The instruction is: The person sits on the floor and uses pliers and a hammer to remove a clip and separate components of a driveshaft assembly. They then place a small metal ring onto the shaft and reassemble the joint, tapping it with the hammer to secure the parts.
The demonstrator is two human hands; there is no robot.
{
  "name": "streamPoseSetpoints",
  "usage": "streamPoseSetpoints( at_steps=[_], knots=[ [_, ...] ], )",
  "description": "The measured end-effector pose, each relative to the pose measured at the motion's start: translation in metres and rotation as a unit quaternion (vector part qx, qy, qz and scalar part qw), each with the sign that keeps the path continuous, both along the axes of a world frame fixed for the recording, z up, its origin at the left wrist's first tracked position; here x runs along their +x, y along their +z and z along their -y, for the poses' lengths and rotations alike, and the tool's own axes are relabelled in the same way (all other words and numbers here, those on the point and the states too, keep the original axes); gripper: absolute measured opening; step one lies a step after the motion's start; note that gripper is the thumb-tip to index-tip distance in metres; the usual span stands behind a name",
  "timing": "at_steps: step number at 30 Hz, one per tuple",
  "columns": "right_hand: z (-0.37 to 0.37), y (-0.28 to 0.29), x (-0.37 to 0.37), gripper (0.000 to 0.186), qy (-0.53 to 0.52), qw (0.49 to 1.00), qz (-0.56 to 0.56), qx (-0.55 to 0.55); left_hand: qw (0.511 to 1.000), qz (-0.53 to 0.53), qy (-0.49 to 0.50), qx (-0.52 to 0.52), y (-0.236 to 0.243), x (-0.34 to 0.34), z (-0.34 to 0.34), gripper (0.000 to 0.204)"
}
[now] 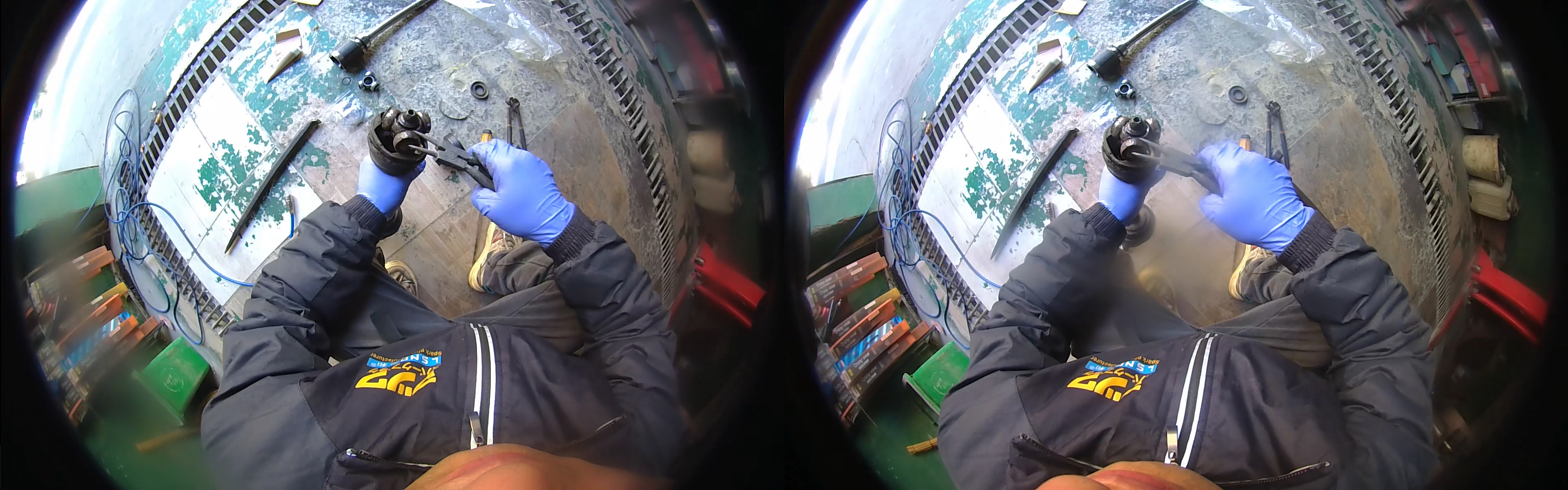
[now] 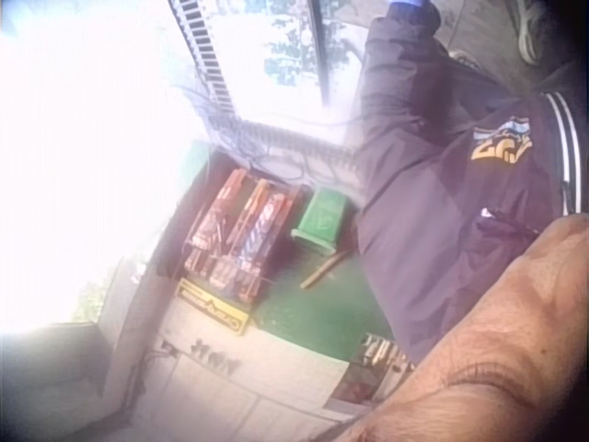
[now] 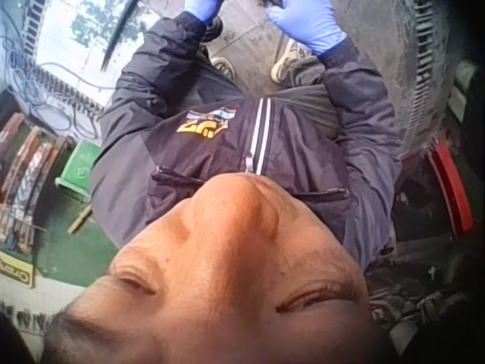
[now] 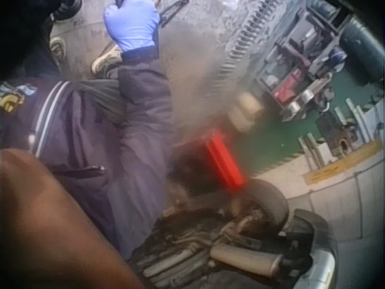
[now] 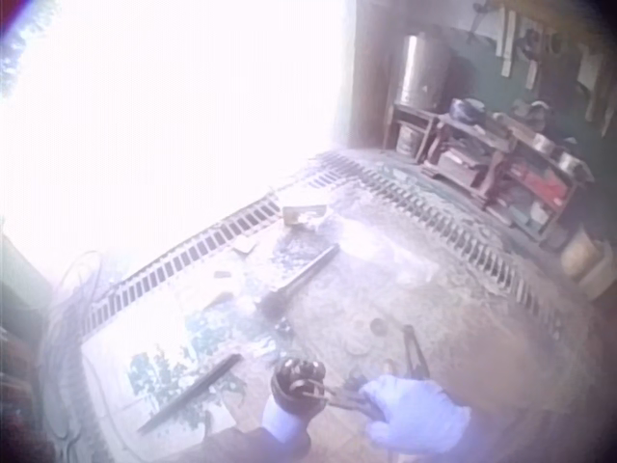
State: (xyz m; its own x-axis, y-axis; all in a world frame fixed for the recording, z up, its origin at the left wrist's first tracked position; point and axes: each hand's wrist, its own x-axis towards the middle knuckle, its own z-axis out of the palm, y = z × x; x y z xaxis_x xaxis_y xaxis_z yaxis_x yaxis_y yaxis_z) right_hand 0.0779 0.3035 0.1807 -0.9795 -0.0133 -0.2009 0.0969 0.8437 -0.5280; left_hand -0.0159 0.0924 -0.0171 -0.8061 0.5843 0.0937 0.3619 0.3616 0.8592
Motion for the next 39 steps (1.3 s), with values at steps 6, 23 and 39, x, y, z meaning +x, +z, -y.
streamPoseSetpoints(
  at_steps=[6,23,39],
  knots=[
    [-0.007,0.015,-0.005,0.046,0.002,0.998,0.061,0.013,0.997,0.067,-0.038,-0.006,-0.016,0.002,-0.008,0.047],
    [0.021,-0.013,-0.012,0.039,-0.052,0.998,0.018,-0.038,0.956,0.261,0.083,0.105,0.024,0.026,-0.016,0.043],
    [-0.012,0.022,-0.005,0.05,-0.022,0.994,0.109,0.014,0.945,0.274,0.085,0.159,0.029,0.028,-0.025,0.04]
  ],
)
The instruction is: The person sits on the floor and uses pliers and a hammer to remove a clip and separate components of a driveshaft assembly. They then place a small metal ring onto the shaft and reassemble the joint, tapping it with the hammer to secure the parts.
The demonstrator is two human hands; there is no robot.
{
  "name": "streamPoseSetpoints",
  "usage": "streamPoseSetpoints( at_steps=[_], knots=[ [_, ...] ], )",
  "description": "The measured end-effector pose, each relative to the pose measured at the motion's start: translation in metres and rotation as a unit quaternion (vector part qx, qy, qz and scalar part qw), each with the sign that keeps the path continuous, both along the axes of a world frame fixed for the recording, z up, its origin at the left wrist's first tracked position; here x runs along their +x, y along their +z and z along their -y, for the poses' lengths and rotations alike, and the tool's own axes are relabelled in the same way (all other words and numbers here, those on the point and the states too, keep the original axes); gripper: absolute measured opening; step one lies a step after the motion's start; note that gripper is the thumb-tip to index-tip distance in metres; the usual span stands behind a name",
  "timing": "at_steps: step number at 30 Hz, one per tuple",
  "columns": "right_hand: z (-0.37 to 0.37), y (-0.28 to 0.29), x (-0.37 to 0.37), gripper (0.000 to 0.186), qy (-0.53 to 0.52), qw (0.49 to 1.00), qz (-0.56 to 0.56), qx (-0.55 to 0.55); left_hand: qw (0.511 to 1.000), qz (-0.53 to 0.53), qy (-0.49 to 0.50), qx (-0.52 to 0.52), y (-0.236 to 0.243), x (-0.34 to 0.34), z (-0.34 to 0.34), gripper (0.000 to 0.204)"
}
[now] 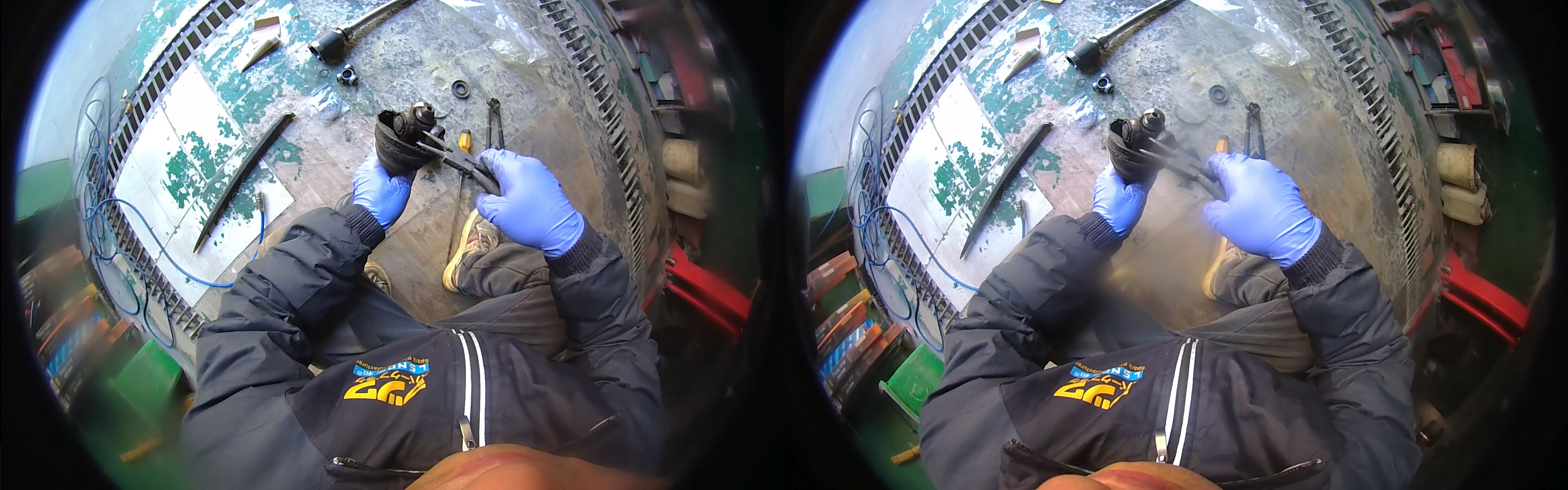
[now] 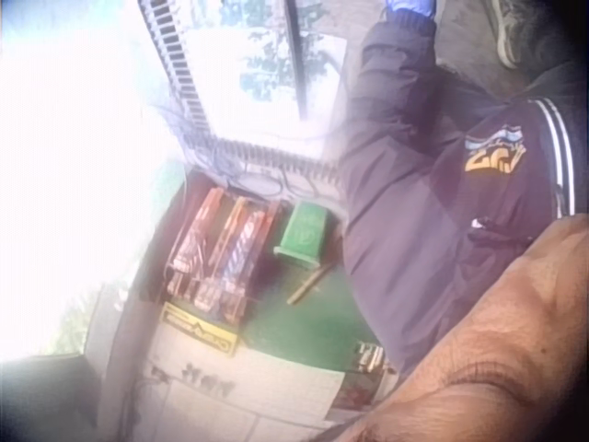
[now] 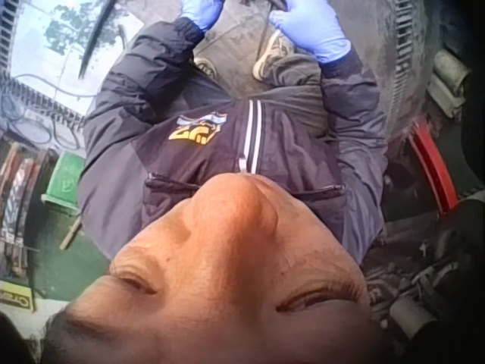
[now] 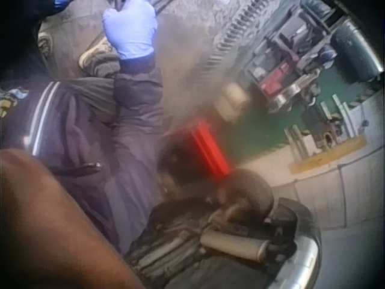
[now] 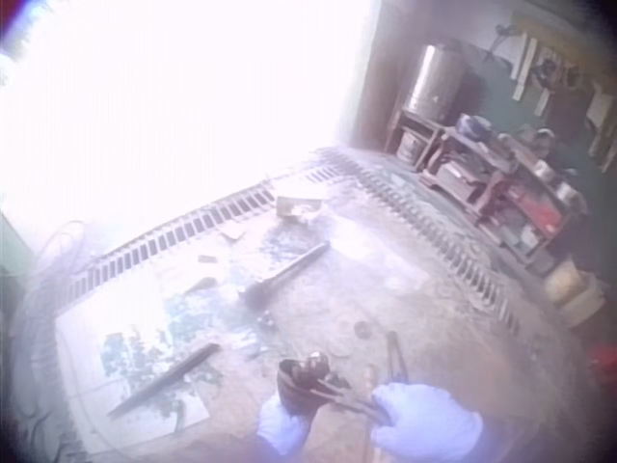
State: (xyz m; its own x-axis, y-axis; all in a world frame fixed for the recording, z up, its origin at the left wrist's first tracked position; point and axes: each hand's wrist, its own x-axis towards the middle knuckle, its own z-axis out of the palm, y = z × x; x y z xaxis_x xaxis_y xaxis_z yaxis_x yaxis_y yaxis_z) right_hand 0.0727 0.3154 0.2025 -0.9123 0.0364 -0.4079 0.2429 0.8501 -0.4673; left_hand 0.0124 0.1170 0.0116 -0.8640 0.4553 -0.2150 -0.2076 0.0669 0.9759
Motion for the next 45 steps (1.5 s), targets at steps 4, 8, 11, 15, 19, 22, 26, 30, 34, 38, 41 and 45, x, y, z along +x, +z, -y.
streamPoseSetpoints(
  at_steps=[4,8,11,15,19,22,26,30,34,38,41,45],
  knots=[
    [-0.003,0.002,0.0,0.05,-0.01,1.0,0.004,-0.002,1.0,0.0,-0.004,0.004,-0.006,0.002,0.0,0.041],
    [-0.004,0.004,-0.001,0.05,-0.015,0.999,0.027,0.007,0.999,-0.009,0.0,-0.042,-0.008,0.004,0.0,0.043],
    [-0.003,0.003,-0.001,0.047,-0.003,1.0,0.011,0.009,0.999,-0.026,0.005,-0.031,-0.011,0.005,0.001,0.04],
    [-0.006,-0.001,-0.003,0.039,-0.001,1.0,0.016,-0.016,0.993,-0.042,-0.001,-0.107,-0.017,0.008,0.004,0.035],
    [-0.003,-0.015,0.0,0.035,0.0,1.0,0.001,-0.011,0.997,-0.052,0.019,-0.05,-0.022,0.011,0.0,0.038],
    [0.004,-0.029,0.005,0.034,-0.03,0.999,-0.031,-0.02,0.999,-0.034,0.012,-0.031,-0.021,0.012,0.0,0.037],
    [0.012,-0.041,0.008,0.039,-0.068,0.996,-0.005,-0.051,0.998,-0.011,0.026,0.055,-0.02,0.012,-0.003,0.037],
    [0.022,-0.049,0.012,0.045,-0.078,0.996,-0.011,-0.034,0.998,0.016,0.028,0.052,-0.022,0.01,-0.008,0.04],
    [0.023,-0.058,0.016,0.049,-0.076,0.993,-0.077,-0.048,0.991,0.039,0.054,0.114,-0.023,0.01,-0.012,0.042],
    [0.022,-0.063,0.017,0.034,-0.098,0.983,-0.111,-0.104,0.996,0.02,0.029,0.079,-0.014,0.01,-0.007,0.042],
    [0.016,-0.058,0.013,0.035,-0.078,0.989,-0.099,-0.083,0.999,0.028,0.004,0.044,-0.004,0.012,-0.001,0.043],
    [0.003,-0.041,0.009,0.039,-0.012,0.998,-0.066,-0.002,0.992,0.061,-0.028,0.104,0.01,0.014,0.001,0.045]
  ],
)
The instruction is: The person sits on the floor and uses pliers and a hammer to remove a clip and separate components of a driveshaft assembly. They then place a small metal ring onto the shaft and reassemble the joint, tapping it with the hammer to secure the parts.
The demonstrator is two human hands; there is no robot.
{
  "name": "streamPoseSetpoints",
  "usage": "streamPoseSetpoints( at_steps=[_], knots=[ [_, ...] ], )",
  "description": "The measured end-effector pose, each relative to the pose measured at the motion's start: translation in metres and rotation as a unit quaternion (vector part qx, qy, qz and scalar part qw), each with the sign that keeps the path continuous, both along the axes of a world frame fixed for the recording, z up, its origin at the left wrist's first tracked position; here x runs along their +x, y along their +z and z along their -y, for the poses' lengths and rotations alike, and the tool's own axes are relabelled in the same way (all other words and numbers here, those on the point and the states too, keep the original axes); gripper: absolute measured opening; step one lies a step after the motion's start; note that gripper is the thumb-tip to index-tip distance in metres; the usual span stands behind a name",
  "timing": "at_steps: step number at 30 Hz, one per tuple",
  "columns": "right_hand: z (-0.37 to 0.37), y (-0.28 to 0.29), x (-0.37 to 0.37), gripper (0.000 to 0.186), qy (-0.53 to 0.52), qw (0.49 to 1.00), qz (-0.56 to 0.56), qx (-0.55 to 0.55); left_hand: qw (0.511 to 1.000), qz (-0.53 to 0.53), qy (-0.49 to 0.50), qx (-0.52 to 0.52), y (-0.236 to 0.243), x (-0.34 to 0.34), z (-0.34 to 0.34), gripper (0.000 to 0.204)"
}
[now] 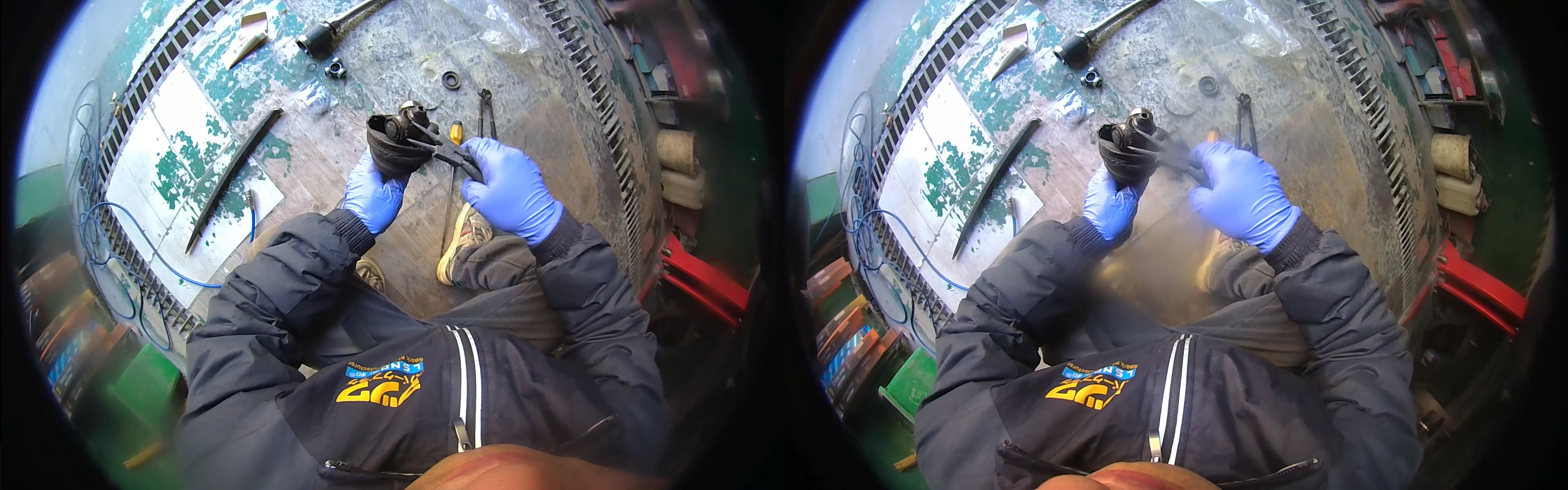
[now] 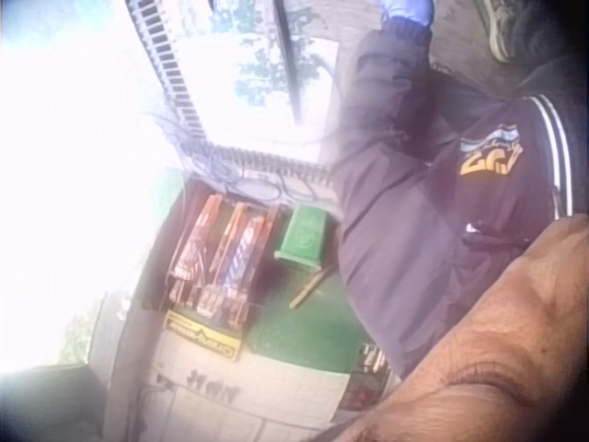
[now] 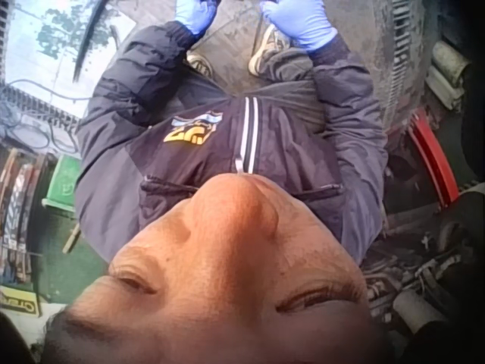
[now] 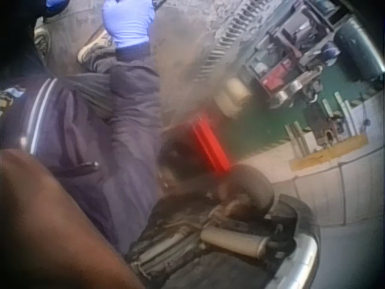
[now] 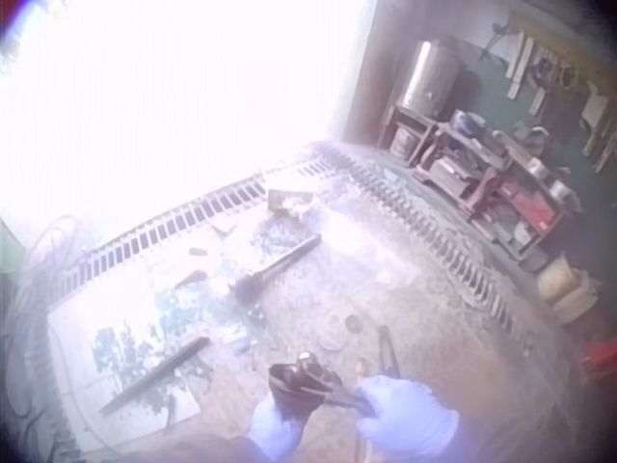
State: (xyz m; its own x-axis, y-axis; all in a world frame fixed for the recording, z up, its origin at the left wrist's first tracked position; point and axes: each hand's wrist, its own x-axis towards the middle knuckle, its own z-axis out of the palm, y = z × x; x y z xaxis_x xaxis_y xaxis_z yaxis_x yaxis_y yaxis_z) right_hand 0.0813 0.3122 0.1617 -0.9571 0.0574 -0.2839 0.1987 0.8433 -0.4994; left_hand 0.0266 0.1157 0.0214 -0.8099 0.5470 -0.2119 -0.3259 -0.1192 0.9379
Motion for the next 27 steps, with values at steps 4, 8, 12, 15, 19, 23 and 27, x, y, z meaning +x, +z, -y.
streamPoseSetpoints(
  at_steps=[4,8,12,15,19,23,27],
  knots=[
    [-0.007,0.019,-0.001,0.046,0.013,0.997,0.069,0.019,0.997,-0.058,-0.025,-0.043,0.009,0.0,0.003,0.047],
    [-0.006,0.032,-0.003,0.043,0.017,0.998,0.058,-0.025,0.998,-0.066,-0.003,0.0,0.008,0.001,0.002,0.045],
    [-0.01,0.037,-0.004,0.044,-0.009,0.989,0.137,-0.057,0.982,-0.157,-0.007,-0.101,-0.002,0.003,0.004,0.044],
    [-0.013,0.034,0.002,0.047,-0.034,0.981,0.149,-0.121,0.978,-0.176,0.008,-0.112,-0.011,0.008,0.006,0.044],
    [-0.01,0.017,0.011,0.039,-0.014,0.998,0.053,-0.029,0.972,-0.177,0.003,-0.157,-0.019,0.015,0.007,0.049],
    [0.002,-0.004,0.019,0.038,-0.05,0.998,0.009,-0.03,0.977,-0.174,0.018,-0.126,-0.026,0.014,0.002,0.05],
    [0.013,-0.021,0.022,0.03,-0.082,0.996,-0.004,-0.042,0.981,-0.164,0.022,-0.1,-0.031,0.012,-0.003,0.046]
  ],
)
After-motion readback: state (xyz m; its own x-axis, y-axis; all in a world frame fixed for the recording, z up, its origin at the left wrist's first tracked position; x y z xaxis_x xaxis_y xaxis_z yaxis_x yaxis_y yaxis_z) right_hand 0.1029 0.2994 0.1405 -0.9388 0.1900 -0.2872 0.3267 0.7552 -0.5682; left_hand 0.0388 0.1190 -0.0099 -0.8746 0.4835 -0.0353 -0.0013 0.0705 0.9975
